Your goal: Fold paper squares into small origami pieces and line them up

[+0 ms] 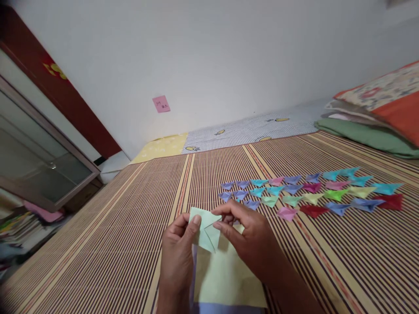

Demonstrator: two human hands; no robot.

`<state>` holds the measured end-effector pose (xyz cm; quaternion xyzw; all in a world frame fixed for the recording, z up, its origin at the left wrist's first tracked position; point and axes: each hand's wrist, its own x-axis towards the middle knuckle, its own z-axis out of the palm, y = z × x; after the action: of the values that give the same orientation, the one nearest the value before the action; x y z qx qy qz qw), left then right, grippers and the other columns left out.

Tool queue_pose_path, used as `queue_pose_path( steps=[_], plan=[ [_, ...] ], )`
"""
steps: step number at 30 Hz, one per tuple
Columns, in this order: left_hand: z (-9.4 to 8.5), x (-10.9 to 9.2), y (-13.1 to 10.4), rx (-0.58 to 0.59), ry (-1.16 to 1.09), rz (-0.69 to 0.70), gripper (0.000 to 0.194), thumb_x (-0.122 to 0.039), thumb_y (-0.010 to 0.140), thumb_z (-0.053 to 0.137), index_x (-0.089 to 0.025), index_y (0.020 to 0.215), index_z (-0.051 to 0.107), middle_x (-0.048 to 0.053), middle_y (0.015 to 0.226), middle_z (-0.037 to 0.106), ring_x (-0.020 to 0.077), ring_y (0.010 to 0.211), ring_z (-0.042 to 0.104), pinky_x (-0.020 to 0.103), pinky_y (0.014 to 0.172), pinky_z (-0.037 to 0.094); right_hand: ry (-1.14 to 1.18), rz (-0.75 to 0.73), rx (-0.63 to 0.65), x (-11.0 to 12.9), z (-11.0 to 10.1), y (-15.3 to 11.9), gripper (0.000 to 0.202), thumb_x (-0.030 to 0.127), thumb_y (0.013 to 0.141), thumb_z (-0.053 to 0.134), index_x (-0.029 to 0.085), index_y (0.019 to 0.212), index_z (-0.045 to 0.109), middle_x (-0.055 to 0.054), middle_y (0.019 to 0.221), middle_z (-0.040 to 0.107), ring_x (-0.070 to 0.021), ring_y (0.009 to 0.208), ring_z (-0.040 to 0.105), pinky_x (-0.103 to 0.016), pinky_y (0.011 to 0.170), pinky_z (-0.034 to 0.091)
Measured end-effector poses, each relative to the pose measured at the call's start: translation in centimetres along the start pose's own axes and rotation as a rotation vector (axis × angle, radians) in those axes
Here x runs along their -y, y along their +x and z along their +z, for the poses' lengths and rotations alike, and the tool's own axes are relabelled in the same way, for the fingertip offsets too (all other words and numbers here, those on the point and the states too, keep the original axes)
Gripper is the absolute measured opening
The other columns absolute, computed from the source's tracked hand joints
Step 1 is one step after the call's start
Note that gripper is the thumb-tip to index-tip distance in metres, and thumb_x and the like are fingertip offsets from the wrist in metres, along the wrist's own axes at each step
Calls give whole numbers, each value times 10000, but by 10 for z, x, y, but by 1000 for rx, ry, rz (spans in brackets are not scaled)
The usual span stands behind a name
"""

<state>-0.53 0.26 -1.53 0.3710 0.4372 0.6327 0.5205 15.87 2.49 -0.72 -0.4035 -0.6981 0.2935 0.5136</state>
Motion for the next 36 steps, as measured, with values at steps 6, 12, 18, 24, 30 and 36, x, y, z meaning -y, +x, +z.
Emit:
queue_pose_path(
  steps=[6, 12, 18, 24, 30, 36],
  plan=[
    [3, -3, 0, 34, 16, 26, 213, -346, 862, 771, -147, 836, 702, 17, 745, 678, 129, 655, 594, 224, 614, 489, -77, -121, -75, -1, 0, -1, 89, 209, 904, 698, 246, 983, 717, 9, 861, 731, -161, 759, 680, -263, 685, 538],
    [6, -6, -2, 55, 94, 78, 205, -345, 844, 779, -148, 836, 722, 27, 748, 686, 144, 675, 600, 239, 639, 497, -76, -189, -37, 1, 0, 3, 93, 172, 940, 642, 220, 861, 648, -8, 826, 683, -174, 775, 666, -292, 694, 514],
    [7, -7, -3, 89, 111, 75, 185, -344, 873, 750, -163, 850, 722, 6, 732, 664, 131, 651, 578, 234, 628, 485, -84, -206, -64, 4, -1, 1, 142, 174, 953, 625, 211, 817, 611, -22, 873, 649, -191, 887, 649, -318, 785, 489],
    [8, -7, -5, 71, 174, 61, 204, -362, 880, 745, -165, 841, 713, -3, 722, 631, 124, 641, 558, 221, 597, 467, -47, -94, -41, 3, 2, 0, 174, 201, 958, 617, 218, 787, 591, 0, 800, 622, -176, 771, 615, -322, 729, 466],
    [9, -7, -6, 88, 175, 46, 224, -372, 886, 734, -160, 822, 705, 5, 715, 630, 124, 643, 565, 221, 602, 475, -14, -34, -56, 7, 4, 0, 185, 212, 943, 595, 221, 760, 573, 11, 764, 615, -168, 724, 596, -318, 695, 455],
    [11, -10, -6, 77, 176, 38, 224, -365, 840, 772, -151, 816, 712, 8, 706, 659, 119, 619, 570, 216, 583, 481, -19, 28, -57, 7, 3, -1, 178, 238, 923, 604, 220, 747, 584, 16, 737, 612, -164, 695, 581, -306, 656, 446]
  ],
)
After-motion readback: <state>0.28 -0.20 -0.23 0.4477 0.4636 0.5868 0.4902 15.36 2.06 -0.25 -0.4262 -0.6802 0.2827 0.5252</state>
